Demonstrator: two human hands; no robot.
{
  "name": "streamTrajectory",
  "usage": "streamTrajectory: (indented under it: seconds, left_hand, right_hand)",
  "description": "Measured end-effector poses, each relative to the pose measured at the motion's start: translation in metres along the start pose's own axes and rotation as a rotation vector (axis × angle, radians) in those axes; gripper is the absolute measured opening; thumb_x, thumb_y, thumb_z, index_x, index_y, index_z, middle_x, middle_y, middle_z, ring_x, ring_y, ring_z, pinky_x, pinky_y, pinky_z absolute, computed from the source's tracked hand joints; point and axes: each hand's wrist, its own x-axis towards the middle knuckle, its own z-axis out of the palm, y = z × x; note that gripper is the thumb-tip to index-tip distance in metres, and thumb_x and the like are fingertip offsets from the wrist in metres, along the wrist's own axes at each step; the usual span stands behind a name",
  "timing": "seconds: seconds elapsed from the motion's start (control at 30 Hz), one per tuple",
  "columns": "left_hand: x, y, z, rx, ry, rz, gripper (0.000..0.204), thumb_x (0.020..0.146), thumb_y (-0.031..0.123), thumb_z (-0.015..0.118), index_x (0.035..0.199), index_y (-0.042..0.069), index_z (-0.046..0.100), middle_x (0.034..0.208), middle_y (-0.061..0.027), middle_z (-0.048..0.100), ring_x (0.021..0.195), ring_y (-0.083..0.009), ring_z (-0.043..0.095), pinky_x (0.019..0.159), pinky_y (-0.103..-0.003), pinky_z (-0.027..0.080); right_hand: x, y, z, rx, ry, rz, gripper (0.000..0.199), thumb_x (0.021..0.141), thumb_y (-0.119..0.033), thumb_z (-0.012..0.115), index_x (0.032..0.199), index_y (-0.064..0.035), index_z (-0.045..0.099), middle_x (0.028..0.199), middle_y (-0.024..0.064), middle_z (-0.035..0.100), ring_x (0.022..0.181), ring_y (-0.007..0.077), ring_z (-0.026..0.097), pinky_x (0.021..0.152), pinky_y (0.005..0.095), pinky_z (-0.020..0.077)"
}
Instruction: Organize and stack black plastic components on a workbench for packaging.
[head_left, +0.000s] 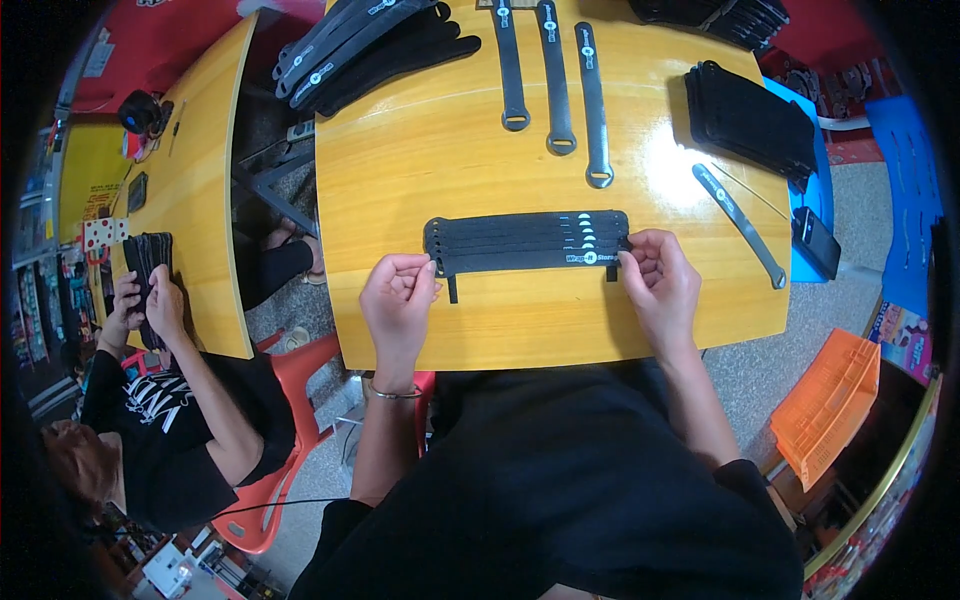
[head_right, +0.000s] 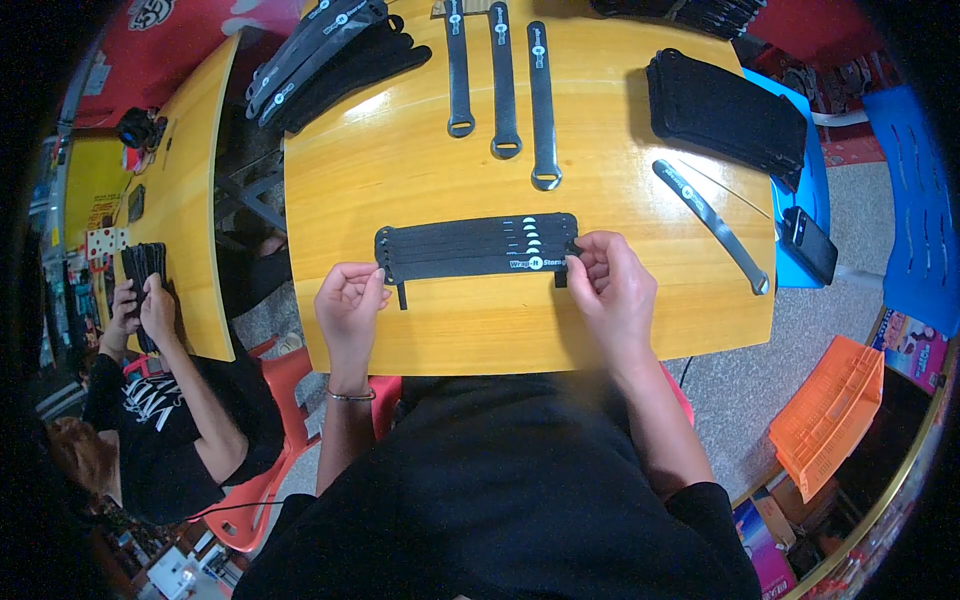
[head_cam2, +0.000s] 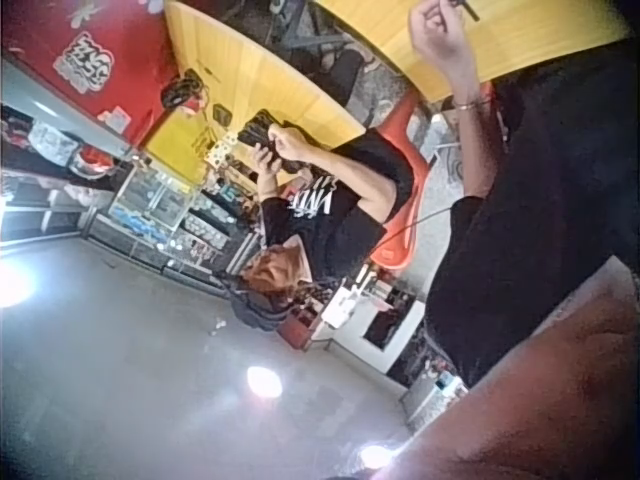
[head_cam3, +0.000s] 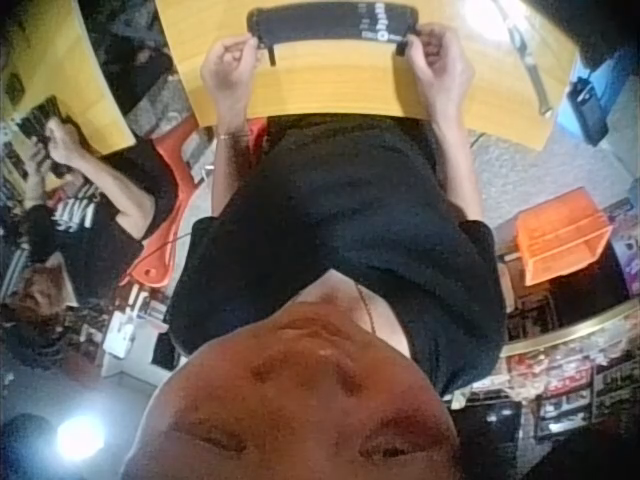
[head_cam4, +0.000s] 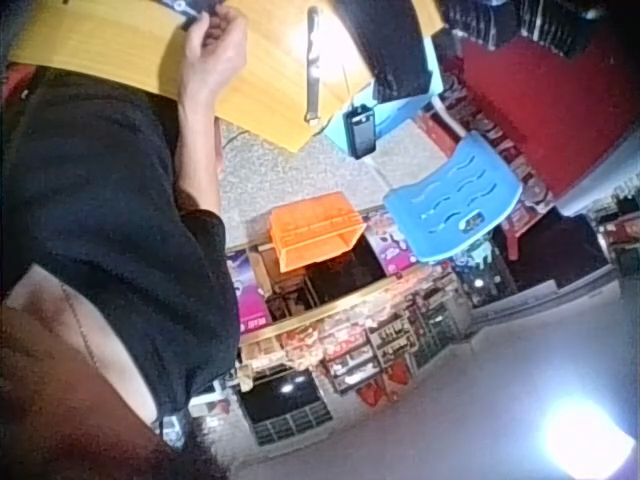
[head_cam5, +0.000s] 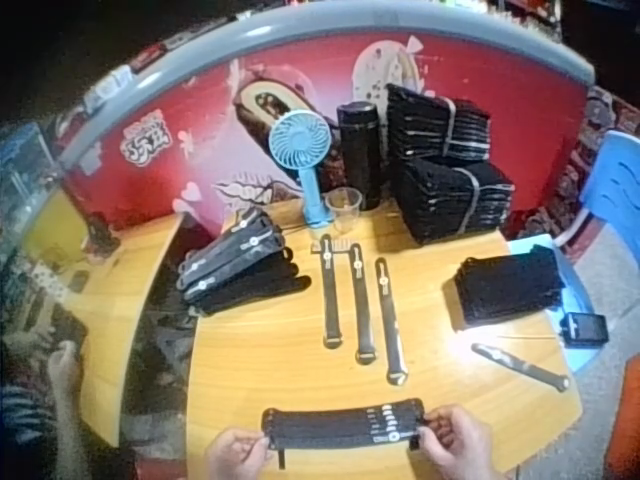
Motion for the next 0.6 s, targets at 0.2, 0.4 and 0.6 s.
streamTrajectory:
  seconds: [0.2,0.4,0.6]
  left_hand:
    - [-0.0001,-0.0008,-0.0002,-0.002,-0.001,-0.002,0.007,0.088,-0.002,0.061,0.094,-0.003,0.058,0.079,-0.0043,0.062,0.067,-0.0064,0.062,0.059,-0.018,0.051]
    - [-0.0012,0.0018,0.0006,-0.004,0.013,-0.011,0.007,0.087,-0.002,0.061,0.094,-0.003,0.058,0.079,-0.0046,0.062,0.067,-0.0068,0.062,0.059,-0.018,0.051]
    - [-0.0004,0.0000,0.0013,-0.031,0.027,-0.024,0.008,0.087,-0.001,0.063,0.093,-0.003,0.058,0.079,-0.0044,0.062,0.066,-0.0077,0.062,0.058,-0.018,0.051]
  right_hand:
    - [-0.0004,0.0008,0.0007,-0.030,0.007,-0.021,0.020,0.079,0.000,0.070,0.096,-0.0016,0.059,0.077,0.0055,0.063,0.062,0.0074,0.060,0.055,0.0203,0.0497]
    - [-0.0010,-0.0031,0.0023,-0.044,0.023,-0.026,0.021,0.078,0.001,0.069,0.096,-0.0014,0.059,0.075,0.0053,0.062,0.060,0.0077,0.059,0.054,0.0207,0.0489]
    - [-0.0012,-0.0067,0.0026,-0.051,0.041,-0.039,0.020,0.078,0.001,0.069,0.095,-0.0015,0.060,0.073,0.0047,0.062,0.059,0.0075,0.058,0.053,0.0206,0.0478]
